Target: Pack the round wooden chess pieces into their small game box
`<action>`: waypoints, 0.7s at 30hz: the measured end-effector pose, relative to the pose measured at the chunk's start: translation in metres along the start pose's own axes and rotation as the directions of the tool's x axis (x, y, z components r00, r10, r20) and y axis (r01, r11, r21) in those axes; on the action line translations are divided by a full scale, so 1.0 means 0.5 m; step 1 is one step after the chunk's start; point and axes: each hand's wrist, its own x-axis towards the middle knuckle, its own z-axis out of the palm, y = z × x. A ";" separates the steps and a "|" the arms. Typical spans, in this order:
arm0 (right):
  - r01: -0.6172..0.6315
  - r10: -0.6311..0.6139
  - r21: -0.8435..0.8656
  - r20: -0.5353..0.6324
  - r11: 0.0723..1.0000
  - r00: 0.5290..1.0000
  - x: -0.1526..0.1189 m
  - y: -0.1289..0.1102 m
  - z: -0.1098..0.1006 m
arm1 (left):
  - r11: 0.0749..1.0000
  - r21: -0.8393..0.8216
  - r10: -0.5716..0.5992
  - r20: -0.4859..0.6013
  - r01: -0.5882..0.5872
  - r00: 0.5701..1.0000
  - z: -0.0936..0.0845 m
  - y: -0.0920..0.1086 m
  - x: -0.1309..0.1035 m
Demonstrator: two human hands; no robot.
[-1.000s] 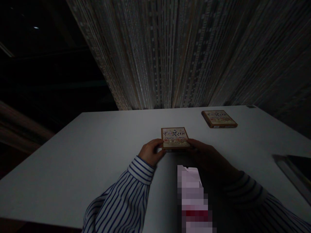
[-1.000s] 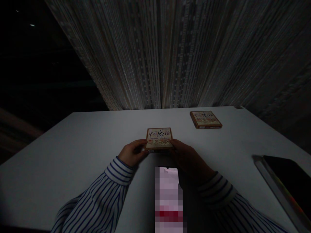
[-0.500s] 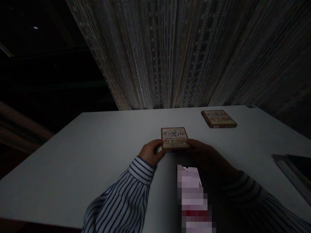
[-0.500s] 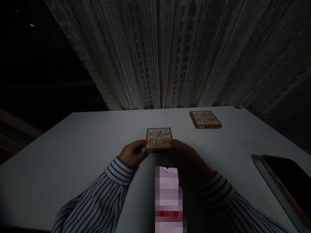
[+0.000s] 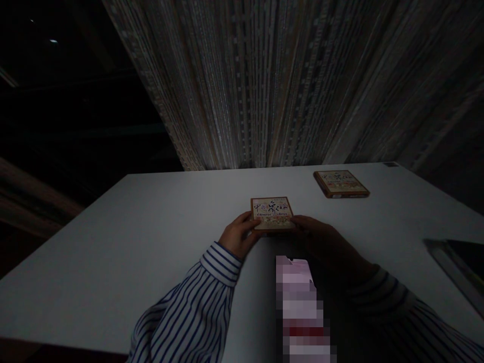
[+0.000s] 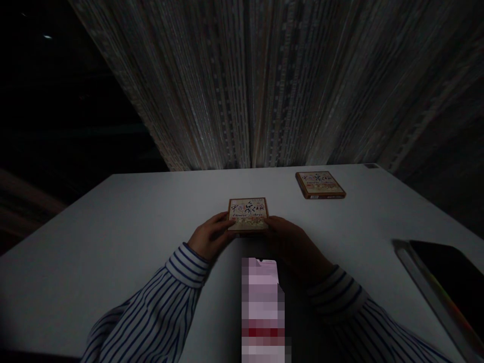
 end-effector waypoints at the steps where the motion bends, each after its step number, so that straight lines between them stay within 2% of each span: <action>1: -0.011 0.011 -0.008 0.007 1.000 1.000 0.000 0.000 0.000 | 1.000 -0.007 0.001 0.005 -0.001 1.000 0.001 0.000 0.000; 21: -0.017 0.018 -0.029 0.016 0.999 1.000 0.000 -0.009 -0.006 | 1.000 0.012 0.021 0.039 -0.022 0.999 0.006 -0.010 0.000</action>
